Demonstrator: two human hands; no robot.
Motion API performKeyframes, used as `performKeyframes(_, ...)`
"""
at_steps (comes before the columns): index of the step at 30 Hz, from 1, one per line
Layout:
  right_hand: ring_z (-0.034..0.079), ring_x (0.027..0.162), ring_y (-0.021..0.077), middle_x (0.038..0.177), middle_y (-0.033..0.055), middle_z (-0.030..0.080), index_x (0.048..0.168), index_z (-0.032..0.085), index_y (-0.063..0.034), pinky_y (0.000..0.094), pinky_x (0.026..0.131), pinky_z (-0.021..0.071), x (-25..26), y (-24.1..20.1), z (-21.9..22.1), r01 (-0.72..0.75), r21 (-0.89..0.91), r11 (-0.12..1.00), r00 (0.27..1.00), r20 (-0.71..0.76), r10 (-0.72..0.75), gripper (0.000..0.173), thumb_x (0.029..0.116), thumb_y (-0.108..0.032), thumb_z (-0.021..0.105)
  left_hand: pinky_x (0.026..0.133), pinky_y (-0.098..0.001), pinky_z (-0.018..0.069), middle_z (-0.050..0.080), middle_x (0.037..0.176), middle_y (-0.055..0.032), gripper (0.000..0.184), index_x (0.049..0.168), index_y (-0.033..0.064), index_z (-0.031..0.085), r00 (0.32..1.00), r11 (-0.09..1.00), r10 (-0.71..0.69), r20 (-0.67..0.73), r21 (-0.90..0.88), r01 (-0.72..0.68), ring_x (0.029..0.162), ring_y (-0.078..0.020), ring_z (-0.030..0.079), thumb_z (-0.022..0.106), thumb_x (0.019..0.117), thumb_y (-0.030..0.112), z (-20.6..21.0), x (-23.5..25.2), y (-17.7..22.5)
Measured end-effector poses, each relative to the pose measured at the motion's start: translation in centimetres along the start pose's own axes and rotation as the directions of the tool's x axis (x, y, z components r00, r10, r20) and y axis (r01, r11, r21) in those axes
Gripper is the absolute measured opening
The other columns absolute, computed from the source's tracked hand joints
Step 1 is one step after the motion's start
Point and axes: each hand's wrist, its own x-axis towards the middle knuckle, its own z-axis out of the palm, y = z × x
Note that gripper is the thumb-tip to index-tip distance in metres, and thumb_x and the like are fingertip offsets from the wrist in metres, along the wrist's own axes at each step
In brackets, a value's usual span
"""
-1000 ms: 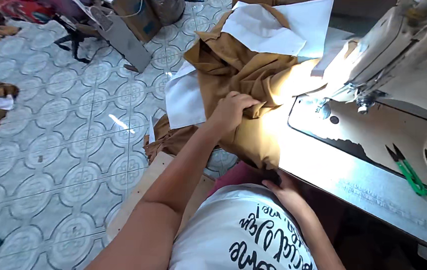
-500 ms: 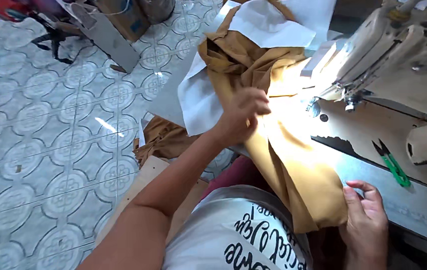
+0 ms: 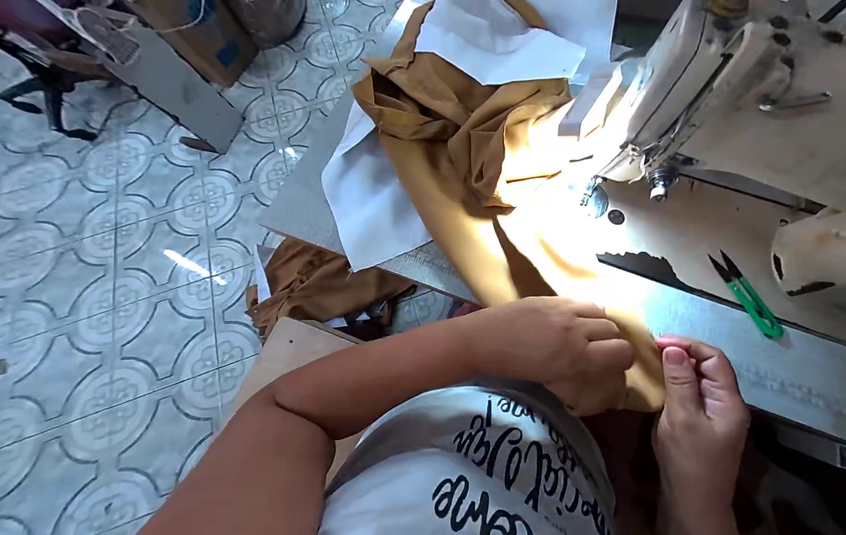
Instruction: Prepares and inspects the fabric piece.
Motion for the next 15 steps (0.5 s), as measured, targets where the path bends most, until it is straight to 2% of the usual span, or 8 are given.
performKeyframes(2,0.054,0.124,0.0084,0.124,0.0069,0.062,0.103,0.068,-0.0045,0.0226,0.104,0.0450,-0.6,-0.6,0.3,0.117,-0.094,0.989,0.993,0.000,-0.118,0.032,0.1083,-0.030,0.050,0.063,-0.0341,0.0538,0.069,0.085,-0.0109,0.015,0.104,0.0032,0.066,0.999,0.999,-0.011,-0.037,0.040,0.013,0.076,-0.0245,0.068,0.051,0.1041,0.007,-1.0,1.0,0.4)
performKeyframes(3,0.051,0.126,0.0078,0.124,0.0032,0.060,0.105,0.068,-0.0104,0.0235,0.107,0.0414,-0.9,-1.1,0.5,0.161,-0.123,0.979,0.987,0.013,-0.161,0.034,0.1084,-0.038,0.049,0.061,-0.0349,0.0537,0.070,0.084,-0.0109,0.015,0.103,0.0036,0.067,0.999,0.998,-0.010,-0.041,0.066,0.013,0.076,-0.0246,0.069,0.052,0.1028,0.006,-1.6,1.5,0.5)
performKeyframes(5,0.058,0.111,0.0026,0.110,-0.0020,0.063,0.108,0.067,-0.0131,0.0199,0.095,0.0487,-1.5,-1.7,1.3,0.220,-0.152,0.964,0.975,0.057,-0.214,0.036,0.1027,-0.048,0.058,0.059,-0.0350,0.0527,0.068,0.080,-0.0094,0.014,0.098,0.0050,0.067,0.999,0.995,0.005,-0.044,0.100,-0.001,0.075,-0.0239,0.069,0.054,0.1023,0.006,-2.7,2.3,0.4)
performKeyframes(6,0.063,0.098,0.0027,0.100,0.0009,0.066,0.104,0.067,-0.0078,0.0191,0.085,0.0541,-1.7,-1.8,1.9,0.236,-0.160,0.959,0.971,0.075,-0.226,0.038,0.0997,-0.046,0.064,0.058,-0.0346,0.0516,0.066,0.078,-0.0085,0.014,0.095,0.0056,0.066,0.999,0.995,0.013,-0.035,0.100,-0.009,0.073,-0.0234,0.068,0.054,0.1020,0.007,-3.3,2.5,0.3)
performKeyframes(8,0.063,0.081,0.0030,0.086,0.0051,0.065,0.092,0.067,-0.0019,0.0164,0.072,0.0530,-1.8,-1.9,2.9,0.215,-0.218,0.952,0.975,0.103,-0.197,0.032,0.0957,-0.034,0.067,0.058,-0.0342,0.0520,0.066,0.076,-0.0070,0.015,0.093,0.0061,0.068,1.000,0.997,0.013,0.017,0.082,-0.015,0.073,-0.0222,0.068,0.057,0.1019,0.010,-4.5,2.6,0.1)
performKeyframes(11,0.066,0.090,0.0018,0.096,0.0015,0.071,0.099,0.071,-0.0054,0.0172,0.077,0.0565,-1.7,-2.2,2.2,0.094,-0.069,0.993,0.958,0.276,-0.071,0.022,0.0888,-0.025,0.070,0.065,-0.0346,0.0560,0.069,0.079,-0.0051,0.014,0.093,0.0080,0.071,0.992,0.999,-0.011,0.123,0.053,0.005,0.077,-0.0194,0.070,0.059,0.0997,0.011,-6.3,1.8,-0.6)
performKeyframes(13,0.066,0.089,-0.0013,0.095,-0.0033,0.070,0.100,0.069,-0.0080,0.0165,0.075,0.0577,-1.6,-2.5,1.1,-0.057,0.182,0.982,0.865,0.500,-0.042,0.021,0.0890,-0.025,0.073,0.065,-0.0358,0.0567,0.070,0.081,-0.0020,0.015,0.096,0.0112,0.073,0.980,0.999,-0.038,0.196,0.033,0.032,0.077,-0.0170,0.070,0.064,0.0957,0.023,-7.8,0.9,-1.1)
performKeyframes(15,0.067,0.089,-0.0018,0.094,-0.0027,0.070,0.100,0.067,-0.0060,0.0169,0.076,0.0581,-1.0,-2.4,0.0,-0.158,0.325,0.932,0.706,0.698,-0.124,0.023,0.0927,-0.027,0.074,0.060,-0.0333,0.0548,0.068,0.077,0.0023,0.029,0.094,0.0144,0.074,0.967,0.998,-0.061,0.246,0.012,0.060,0.071,-0.0125,0.067,0.062,0.0935,0.041,-9.3,0.2,-1.5)
